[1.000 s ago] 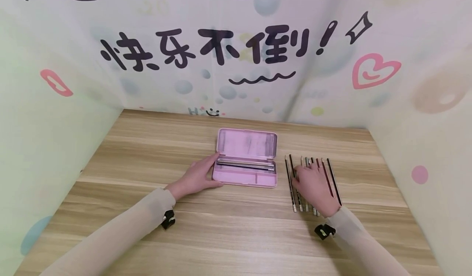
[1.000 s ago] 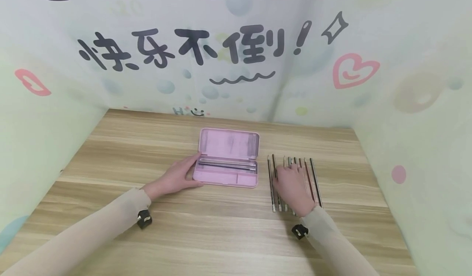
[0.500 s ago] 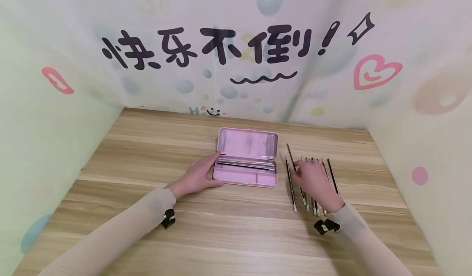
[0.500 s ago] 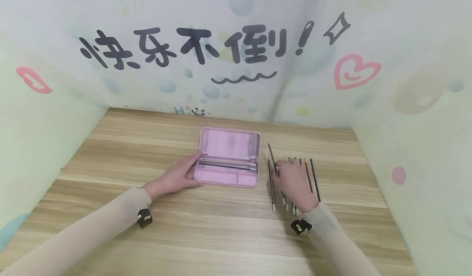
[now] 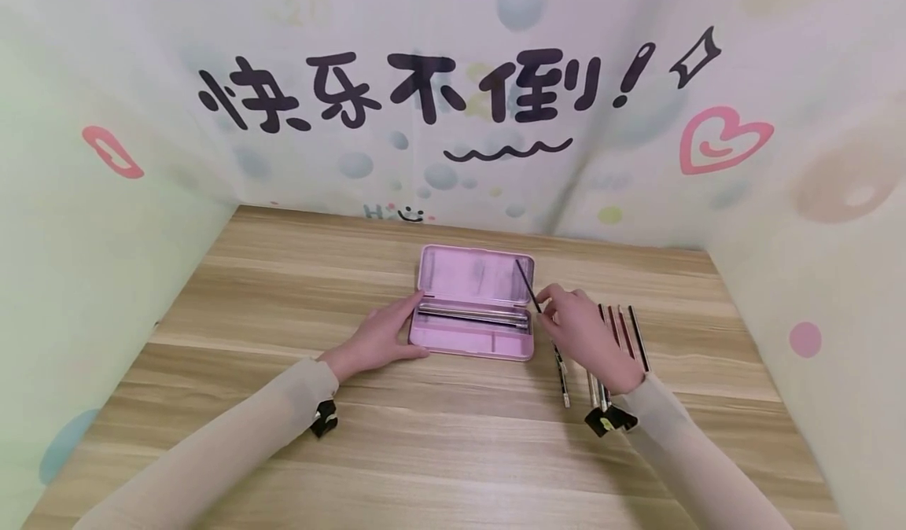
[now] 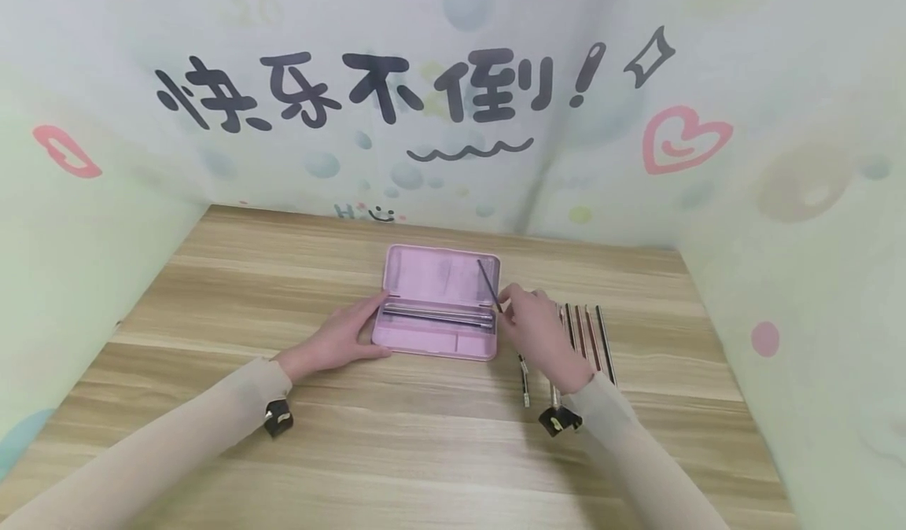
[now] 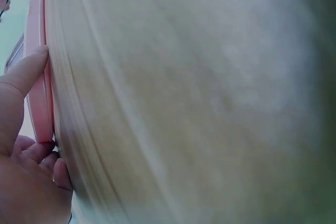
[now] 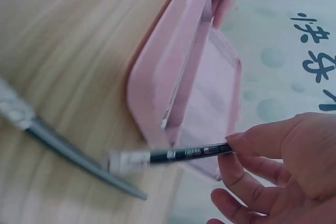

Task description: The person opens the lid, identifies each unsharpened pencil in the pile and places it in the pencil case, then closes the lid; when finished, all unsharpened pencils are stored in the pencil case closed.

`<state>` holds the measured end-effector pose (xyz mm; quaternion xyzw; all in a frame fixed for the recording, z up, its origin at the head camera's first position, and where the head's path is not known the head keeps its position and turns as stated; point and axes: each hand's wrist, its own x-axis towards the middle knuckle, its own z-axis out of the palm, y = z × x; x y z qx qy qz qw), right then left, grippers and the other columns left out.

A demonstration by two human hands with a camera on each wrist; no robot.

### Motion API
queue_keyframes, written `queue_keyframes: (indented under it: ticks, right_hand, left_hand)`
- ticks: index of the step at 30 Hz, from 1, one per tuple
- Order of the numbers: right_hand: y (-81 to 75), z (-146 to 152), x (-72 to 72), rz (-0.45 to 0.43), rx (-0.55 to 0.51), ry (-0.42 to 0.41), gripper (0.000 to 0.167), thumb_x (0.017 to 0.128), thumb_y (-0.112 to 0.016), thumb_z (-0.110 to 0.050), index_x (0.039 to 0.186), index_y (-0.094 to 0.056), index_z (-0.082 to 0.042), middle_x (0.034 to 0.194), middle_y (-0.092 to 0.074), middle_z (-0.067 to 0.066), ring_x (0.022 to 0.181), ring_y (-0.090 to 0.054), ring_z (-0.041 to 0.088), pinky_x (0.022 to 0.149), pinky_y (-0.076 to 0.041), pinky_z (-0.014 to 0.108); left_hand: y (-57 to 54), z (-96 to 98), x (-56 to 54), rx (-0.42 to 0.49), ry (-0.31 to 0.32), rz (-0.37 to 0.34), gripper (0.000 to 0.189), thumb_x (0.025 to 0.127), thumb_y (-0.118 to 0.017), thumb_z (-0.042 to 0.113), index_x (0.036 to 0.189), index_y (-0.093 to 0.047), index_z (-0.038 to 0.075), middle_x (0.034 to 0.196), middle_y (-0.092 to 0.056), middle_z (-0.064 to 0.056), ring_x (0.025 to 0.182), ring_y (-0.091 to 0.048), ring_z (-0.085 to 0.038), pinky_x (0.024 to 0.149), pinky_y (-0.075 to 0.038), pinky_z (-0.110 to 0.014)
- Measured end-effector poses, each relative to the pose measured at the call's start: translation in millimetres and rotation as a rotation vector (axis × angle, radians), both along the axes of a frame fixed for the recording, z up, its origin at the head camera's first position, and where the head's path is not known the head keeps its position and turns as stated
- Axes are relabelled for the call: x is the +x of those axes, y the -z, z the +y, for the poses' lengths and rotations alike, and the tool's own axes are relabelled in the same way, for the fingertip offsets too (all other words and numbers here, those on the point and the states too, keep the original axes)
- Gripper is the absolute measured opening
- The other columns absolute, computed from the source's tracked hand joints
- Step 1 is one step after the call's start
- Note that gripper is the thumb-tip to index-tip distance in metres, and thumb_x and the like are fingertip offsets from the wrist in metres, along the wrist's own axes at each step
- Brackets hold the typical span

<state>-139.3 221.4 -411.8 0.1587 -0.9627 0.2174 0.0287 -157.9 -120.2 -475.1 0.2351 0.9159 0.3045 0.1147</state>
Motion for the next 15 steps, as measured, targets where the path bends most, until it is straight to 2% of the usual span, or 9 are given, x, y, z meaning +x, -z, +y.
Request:
queue_keyframes:
  ticks: [3,7,15]
  right_hand:
    - [-1.8,-10,-5.9,0.062,0.005,-0.059,0.014,0.093,-0.073,-0.003,0.106,-0.068,0.000,0.086,-0.075,0.009,0.083,-0.061,0.033,0.074,-0.048,0.048]
    - [-2.1,-24,-12.8,0.146,0.057,-0.135,0.015,0.089,-0.077,0.000,0.102,-0.070,-0.001,0.088,-0.075,0.010,0.081,-0.063,0.032,0.077,-0.049,0.047]
    - [3.0,-50,-19.9,0.193,0.194,-0.225,0.016,0.090,-0.078,-0.004,0.106,-0.077,-0.004,0.088,-0.067,0.009,0.085,-0.060,0.031,0.078,-0.051,0.048]
  left_hand:
    - [2.2,-0.5,-0.5,-0.005,-0.001,-0.002,0.104,0.089,-0.084,0.038,0.165,-0.022,0.003,0.164,-0.036,-0.024,0.150,-0.036,-0.043,0.120,-0.022,-0.068]
    - [3.4,-1.2,-0.7,0.000,0.001,0.008,0.104,0.088,-0.084,0.038,0.165,-0.023,0.002,0.163,-0.037,-0.025,0.149,-0.037,-0.043,0.120,-0.023,-0.068]
    - [2.3,-2.0,-1.3,-0.005,0.009,0.021,0.104,0.089,-0.083,0.038,0.164,-0.023,0.001,0.163,-0.037,-0.025,0.149,-0.038,-0.043,0.119,-0.026,-0.066]
